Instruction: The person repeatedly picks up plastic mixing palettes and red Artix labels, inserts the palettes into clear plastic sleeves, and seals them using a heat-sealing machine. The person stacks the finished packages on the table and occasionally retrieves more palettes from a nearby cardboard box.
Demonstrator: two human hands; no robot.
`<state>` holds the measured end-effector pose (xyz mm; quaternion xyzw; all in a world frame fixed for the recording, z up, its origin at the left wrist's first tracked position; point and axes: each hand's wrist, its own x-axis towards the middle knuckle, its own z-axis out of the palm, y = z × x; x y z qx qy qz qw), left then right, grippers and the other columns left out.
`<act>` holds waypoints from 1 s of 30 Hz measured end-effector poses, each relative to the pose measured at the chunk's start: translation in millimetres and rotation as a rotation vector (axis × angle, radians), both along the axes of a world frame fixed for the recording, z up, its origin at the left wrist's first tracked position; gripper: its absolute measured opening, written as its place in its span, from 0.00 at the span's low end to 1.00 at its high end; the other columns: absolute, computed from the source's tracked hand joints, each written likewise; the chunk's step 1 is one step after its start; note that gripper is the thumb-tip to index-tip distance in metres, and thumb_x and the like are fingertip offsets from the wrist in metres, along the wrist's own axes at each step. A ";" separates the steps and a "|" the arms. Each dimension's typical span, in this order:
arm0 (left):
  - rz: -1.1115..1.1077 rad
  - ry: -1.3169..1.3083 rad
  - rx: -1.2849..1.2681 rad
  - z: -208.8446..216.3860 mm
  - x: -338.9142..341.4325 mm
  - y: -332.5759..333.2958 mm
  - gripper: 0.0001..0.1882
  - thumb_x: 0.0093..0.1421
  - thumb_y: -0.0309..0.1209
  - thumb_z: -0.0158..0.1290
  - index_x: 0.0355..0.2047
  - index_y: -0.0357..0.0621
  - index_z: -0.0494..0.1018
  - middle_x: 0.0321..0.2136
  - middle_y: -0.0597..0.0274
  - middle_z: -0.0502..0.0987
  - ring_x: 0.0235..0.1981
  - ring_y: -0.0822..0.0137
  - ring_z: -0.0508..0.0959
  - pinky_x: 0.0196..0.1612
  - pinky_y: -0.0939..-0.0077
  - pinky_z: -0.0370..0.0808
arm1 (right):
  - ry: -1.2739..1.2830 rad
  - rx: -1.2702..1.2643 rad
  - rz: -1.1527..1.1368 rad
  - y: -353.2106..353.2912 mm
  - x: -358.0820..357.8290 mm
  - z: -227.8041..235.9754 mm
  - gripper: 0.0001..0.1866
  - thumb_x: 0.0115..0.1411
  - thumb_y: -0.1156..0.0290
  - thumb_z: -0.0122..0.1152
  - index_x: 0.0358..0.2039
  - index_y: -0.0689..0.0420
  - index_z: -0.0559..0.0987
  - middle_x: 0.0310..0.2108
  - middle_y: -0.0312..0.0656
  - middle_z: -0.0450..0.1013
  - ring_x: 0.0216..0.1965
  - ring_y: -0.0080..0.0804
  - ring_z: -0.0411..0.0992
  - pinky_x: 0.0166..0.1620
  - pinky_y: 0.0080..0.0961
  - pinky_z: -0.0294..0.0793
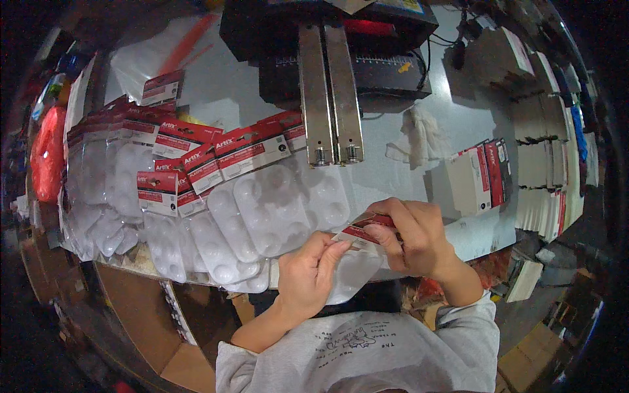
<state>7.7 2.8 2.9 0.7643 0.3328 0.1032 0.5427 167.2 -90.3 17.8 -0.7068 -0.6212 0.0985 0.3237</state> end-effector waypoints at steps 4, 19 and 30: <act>0.012 -0.078 0.029 -2.2 0.8 0.6 0.07 0.56 0.31 0.53 0.28 0.39 0.72 0.14 0.56 0.72 0.13 0.66 0.72 0.18 0.77 0.66 | -0.049 -0.074 -0.079 -2.0 -3.7 -2.7 0.04 0.53 0.67 0.57 0.26 0.53 0.74 0.13 0.36 0.66 0.16 0.31 0.70 0.18 0.30 0.68; 0.427 -0.236 -0.146 -30.6 0.9 7.2 0.11 0.56 0.30 0.55 0.21 0.35 0.72 0.15 0.74 0.65 0.18 0.82 0.58 0.20 0.86 0.54 | 1.162 -0.406 -0.438 -25.1 9.4 -15.7 0.13 0.53 0.66 0.61 0.28 0.66 0.79 0.18 0.39 0.73 0.19 0.20 0.72 0.19 0.16 0.65; 0.381 -0.355 -0.108 -23.3 -1.5 4.5 0.11 0.60 0.30 0.48 0.23 0.37 0.71 0.18 0.73 0.67 0.21 0.83 0.61 0.25 0.87 0.57 | 1.436 -0.282 -0.357 -30.2 -7.2 -23.8 0.08 0.55 0.71 0.57 0.27 0.63 0.77 0.20 0.38 0.73 0.18 0.20 0.70 0.17 0.14 0.64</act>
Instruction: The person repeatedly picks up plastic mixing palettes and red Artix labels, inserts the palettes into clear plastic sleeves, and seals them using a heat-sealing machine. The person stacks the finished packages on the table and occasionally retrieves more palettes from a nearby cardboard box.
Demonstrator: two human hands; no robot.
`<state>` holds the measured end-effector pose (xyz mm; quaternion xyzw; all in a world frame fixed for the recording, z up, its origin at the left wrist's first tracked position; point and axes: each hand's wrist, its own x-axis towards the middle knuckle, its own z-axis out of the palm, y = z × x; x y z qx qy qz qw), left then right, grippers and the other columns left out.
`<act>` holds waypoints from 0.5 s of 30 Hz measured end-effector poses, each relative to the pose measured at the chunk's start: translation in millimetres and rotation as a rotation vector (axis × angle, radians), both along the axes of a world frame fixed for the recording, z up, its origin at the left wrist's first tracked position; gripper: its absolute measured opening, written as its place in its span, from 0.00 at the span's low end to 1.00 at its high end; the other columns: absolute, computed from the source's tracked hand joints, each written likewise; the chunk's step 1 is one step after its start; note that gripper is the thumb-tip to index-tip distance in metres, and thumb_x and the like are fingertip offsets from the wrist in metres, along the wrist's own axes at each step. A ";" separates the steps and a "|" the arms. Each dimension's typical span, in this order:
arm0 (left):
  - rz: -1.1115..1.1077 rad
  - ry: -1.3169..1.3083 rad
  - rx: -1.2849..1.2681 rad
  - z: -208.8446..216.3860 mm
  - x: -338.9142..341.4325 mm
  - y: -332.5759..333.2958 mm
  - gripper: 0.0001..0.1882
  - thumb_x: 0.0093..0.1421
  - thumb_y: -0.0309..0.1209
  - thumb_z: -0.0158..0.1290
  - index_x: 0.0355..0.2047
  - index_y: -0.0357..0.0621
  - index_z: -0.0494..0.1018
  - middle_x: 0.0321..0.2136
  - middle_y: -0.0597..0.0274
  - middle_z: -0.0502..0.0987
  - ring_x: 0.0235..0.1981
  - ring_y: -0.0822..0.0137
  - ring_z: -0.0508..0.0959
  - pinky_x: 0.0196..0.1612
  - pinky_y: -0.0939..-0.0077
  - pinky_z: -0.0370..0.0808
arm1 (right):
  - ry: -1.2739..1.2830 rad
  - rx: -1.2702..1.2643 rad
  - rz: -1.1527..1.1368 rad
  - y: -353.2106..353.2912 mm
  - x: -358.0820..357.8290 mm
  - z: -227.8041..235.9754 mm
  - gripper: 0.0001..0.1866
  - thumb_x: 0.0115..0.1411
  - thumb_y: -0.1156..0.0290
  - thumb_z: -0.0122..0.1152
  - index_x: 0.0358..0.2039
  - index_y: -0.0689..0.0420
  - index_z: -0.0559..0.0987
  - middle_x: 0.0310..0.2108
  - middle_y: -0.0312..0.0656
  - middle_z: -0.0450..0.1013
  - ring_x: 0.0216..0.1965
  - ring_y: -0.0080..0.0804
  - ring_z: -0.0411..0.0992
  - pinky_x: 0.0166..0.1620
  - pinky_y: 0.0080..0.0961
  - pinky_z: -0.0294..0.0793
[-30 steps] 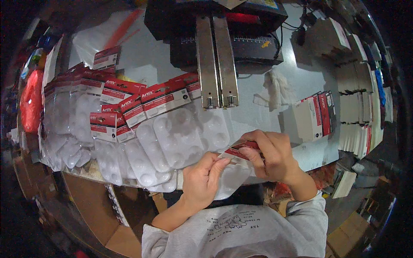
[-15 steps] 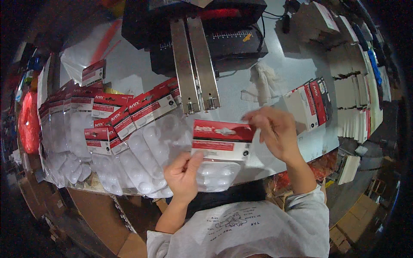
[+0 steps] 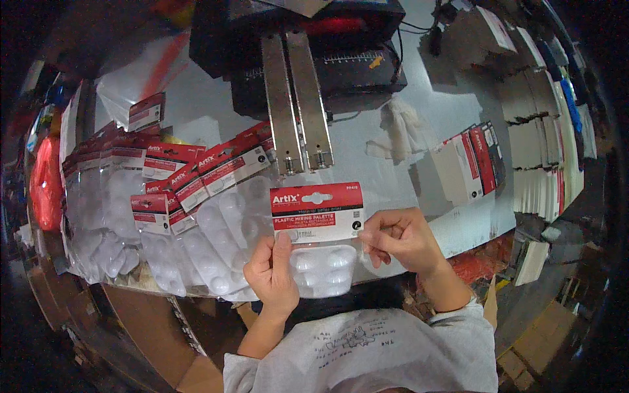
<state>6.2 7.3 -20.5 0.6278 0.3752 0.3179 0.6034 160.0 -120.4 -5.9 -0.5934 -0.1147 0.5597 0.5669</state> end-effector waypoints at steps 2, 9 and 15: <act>0.039 0.148 -0.009 2.5 5.9 3.8 0.12 0.62 0.32 0.46 0.24 0.37 0.70 0.20 0.72 0.67 0.23 0.81 0.61 0.27 0.86 0.58 | 0.005 0.032 -0.049 10.3 -1.9 0.2 0.07 0.55 0.71 0.57 0.25 0.62 0.76 0.19 0.37 0.72 0.18 0.20 0.69 0.18 0.15 0.64; 0.051 0.142 0.075 3.3 19.5 17.1 0.15 0.64 0.32 0.41 0.21 0.39 0.61 0.18 0.70 0.59 0.23 0.79 0.57 0.26 0.84 0.57 | -0.014 0.115 -0.275 32.6 -10.2 -2.8 0.07 0.56 0.72 0.55 0.26 0.62 0.75 0.18 0.35 0.69 0.18 0.19 0.66 0.22 0.17 0.64; 0.080 0.099 -0.048 -9.3 14.3 17.1 0.15 0.63 0.32 0.42 0.20 0.39 0.62 0.17 0.71 0.59 0.22 0.80 0.57 0.26 0.84 0.57 | -0.037 0.118 -0.246 28.7 -15.7 -16.2 0.06 0.57 0.73 0.54 0.28 0.63 0.74 0.19 0.36 0.70 0.19 0.19 0.67 0.23 0.17 0.67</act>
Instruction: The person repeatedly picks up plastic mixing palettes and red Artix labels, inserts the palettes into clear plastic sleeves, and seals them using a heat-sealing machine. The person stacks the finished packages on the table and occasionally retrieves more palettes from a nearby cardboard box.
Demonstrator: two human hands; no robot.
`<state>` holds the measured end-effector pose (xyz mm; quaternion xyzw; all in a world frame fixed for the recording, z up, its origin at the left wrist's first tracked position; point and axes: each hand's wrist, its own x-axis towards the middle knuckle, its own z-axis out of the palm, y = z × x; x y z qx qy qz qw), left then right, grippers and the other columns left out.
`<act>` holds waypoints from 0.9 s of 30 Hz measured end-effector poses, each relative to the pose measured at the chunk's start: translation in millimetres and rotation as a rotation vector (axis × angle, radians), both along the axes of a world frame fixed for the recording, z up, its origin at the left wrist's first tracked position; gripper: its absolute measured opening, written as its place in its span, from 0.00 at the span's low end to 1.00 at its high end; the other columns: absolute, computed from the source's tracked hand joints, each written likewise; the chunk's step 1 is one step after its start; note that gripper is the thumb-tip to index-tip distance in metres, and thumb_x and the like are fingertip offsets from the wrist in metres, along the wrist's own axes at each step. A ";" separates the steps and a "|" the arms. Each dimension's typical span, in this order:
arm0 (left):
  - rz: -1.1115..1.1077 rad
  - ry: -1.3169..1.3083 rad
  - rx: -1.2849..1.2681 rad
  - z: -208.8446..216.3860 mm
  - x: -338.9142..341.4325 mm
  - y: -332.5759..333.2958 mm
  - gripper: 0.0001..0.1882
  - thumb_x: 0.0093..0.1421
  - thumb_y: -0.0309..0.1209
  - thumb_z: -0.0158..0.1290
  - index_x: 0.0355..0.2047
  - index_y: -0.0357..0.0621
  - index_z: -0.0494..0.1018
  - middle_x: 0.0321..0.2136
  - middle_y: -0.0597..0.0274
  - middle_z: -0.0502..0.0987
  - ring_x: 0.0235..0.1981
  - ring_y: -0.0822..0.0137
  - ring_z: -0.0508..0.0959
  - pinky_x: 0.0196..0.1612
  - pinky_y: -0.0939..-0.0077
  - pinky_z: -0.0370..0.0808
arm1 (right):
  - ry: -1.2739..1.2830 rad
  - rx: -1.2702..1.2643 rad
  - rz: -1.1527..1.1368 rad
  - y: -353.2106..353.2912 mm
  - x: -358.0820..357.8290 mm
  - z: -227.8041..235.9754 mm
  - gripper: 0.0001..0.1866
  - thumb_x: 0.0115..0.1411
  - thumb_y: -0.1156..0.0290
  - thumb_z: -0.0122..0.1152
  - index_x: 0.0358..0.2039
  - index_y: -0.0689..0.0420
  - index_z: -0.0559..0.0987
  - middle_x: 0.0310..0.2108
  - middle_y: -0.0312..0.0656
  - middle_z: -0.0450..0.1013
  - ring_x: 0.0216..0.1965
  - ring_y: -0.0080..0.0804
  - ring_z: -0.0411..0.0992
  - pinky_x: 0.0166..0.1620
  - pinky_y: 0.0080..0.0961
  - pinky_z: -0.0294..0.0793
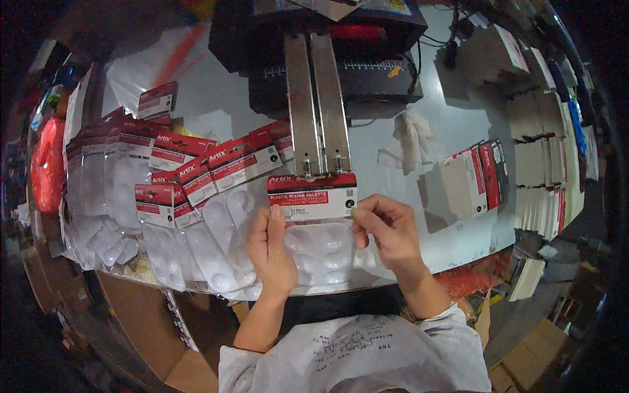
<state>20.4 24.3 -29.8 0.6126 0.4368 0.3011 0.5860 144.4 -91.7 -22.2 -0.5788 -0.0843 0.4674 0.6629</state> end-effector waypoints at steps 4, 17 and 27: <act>-0.016 0.028 -0.017 -10.9 -0.3 3.9 0.13 0.62 0.32 0.44 0.22 0.39 0.65 0.19 0.71 0.63 0.25 0.80 0.61 0.30 0.86 0.60 | -0.051 -0.051 0.002 -0.3 -3.9 -13.4 0.06 0.57 0.72 0.54 0.28 0.63 0.75 0.20 0.36 0.71 0.19 0.19 0.67 0.24 0.16 0.67; 0.054 -0.168 -0.191 1.8 0.8 -0.7 0.11 0.62 0.29 0.45 0.30 0.31 0.71 0.37 0.61 0.73 0.32 0.80 0.68 0.36 0.85 0.67 | -0.242 0.105 -0.078 5.0 -8.2 -5.5 0.05 0.56 0.77 0.53 0.32 0.65 0.74 0.51 0.49 0.65 0.47 0.28 0.66 0.50 0.22 0.63; 0.013 0.014 0.070 -5.6 8.2 6.0 0.11 0.61 0.29 0.46 0.25 0.33 0.69 0.30 0.63 0.67 0.30 0.78 0.67 0.32 0.85 0.69 | -0.425 -0.029 -0.123 11.9 -6.1 -19.0 0.03 0.53 0.80 0.55 0.30 0.63 0.74 0.34 0.39 0.65 0.34 0.22 0.63 0.39 0.17 0.64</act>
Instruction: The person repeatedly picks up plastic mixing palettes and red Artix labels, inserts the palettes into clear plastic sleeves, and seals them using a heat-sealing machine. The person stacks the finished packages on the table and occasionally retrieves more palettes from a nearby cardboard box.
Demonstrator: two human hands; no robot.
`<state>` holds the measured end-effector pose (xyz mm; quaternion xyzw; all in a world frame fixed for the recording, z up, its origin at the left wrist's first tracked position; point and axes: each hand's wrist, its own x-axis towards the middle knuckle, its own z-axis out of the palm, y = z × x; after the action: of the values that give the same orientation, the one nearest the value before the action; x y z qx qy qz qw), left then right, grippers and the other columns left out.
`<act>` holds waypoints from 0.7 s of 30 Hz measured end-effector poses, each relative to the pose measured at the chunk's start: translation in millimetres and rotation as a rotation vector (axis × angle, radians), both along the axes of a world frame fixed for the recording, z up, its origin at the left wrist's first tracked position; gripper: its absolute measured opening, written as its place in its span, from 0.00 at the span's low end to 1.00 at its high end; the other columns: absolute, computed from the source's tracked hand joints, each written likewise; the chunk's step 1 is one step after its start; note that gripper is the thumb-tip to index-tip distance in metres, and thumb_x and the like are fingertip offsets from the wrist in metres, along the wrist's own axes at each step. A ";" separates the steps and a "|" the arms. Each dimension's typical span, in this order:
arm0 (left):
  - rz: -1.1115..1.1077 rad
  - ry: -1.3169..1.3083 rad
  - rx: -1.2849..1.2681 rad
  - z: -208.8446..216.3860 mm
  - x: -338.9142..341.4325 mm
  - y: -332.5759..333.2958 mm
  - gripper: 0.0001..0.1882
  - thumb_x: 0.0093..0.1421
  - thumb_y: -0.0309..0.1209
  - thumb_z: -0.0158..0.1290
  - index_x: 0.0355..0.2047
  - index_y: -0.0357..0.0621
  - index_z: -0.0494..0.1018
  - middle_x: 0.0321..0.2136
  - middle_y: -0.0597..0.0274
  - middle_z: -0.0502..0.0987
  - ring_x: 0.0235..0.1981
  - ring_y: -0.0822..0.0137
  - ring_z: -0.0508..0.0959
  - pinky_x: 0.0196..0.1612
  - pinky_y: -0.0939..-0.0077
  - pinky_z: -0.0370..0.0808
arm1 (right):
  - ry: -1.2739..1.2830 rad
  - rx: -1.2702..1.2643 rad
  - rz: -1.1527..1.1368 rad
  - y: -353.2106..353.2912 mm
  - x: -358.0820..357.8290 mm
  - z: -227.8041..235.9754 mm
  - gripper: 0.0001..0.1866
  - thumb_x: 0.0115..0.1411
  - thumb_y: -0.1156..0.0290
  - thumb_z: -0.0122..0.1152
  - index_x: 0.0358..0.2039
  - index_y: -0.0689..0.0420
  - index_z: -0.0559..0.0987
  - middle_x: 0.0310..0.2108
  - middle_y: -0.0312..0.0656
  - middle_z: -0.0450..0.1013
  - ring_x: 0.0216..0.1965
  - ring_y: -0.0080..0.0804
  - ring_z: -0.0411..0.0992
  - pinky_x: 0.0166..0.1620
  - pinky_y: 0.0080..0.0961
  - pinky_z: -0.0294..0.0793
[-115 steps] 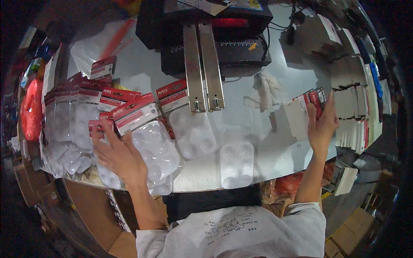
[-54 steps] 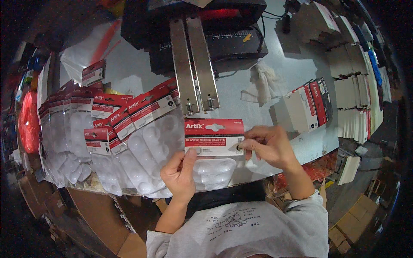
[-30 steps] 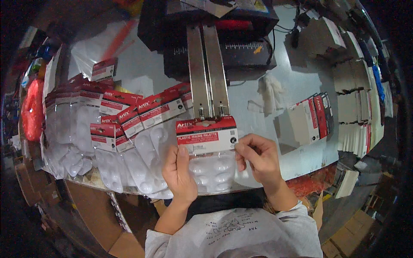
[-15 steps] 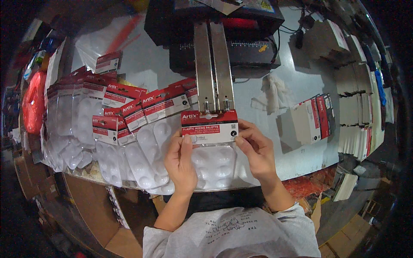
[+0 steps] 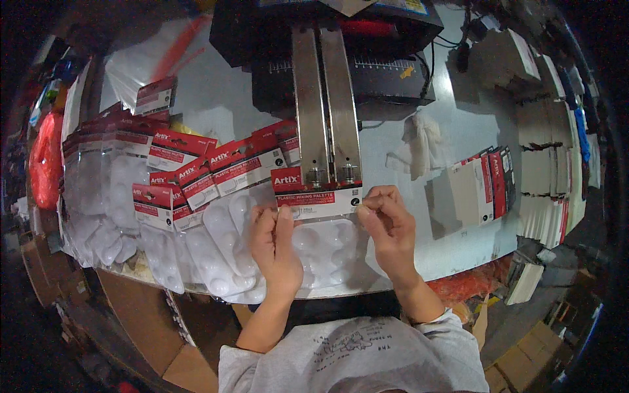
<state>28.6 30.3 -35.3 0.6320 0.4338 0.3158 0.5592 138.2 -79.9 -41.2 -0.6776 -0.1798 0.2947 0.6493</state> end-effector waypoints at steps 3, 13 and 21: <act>-0.010 0.097 0.050 -1.9 0.0 -0.5 0.10 0.61 0.27 0.45 0.26 0.33 0.68 0.27 0.64 0.64 0.30 0.76 0.66 0.32 0.85 0.69 | -0.060 -0.064 -0.006 -1.3 0.5 -3.2 0.02 0.53 0.79 0.55 0.29 0.63 0.73 0.33 0.37 0.62 0.30 0.20 0.60 0.35 0.16 0.62; 0.021 0.091 0.139 -3.3 10.7 8.0 0.09 0.59 0.25 0.45 0.23 0.33 0.64 0.24 0.62 0.62 0.26 0.72 0.64 0.30 0.79 0.64 | 0.078 0.031 -0.022 10.3 6.5 -5.7 0.02 0.55 0.79 0.51 0.26 0.62 0.70 0.34 0.33 0.60 0.33 0.16 0.58 0.38 0.12 0.56; 0.032 0.079 0.138 -11.0 24.3 20.1 0.10 0.59 0.27 0.45 0.23 0.33 0.65 0.25 0.63 0.64 0.26 0.72 0.63 0.31 0.81 0.61 | 0.053 0.096 -0.074 22.9 13.6 -11.6 0.02 0.55 0.78 0.51 0.27 0.63 0.72 0.35 0.33 0.62 0.33 0.18 0.60 0.40 0.14 0.58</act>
<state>53.0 50.4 -46.3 0.6740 0.4428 0.3285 0.4917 151.9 -56.9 -52.8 -0.6439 -0.1514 0.2795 0.6959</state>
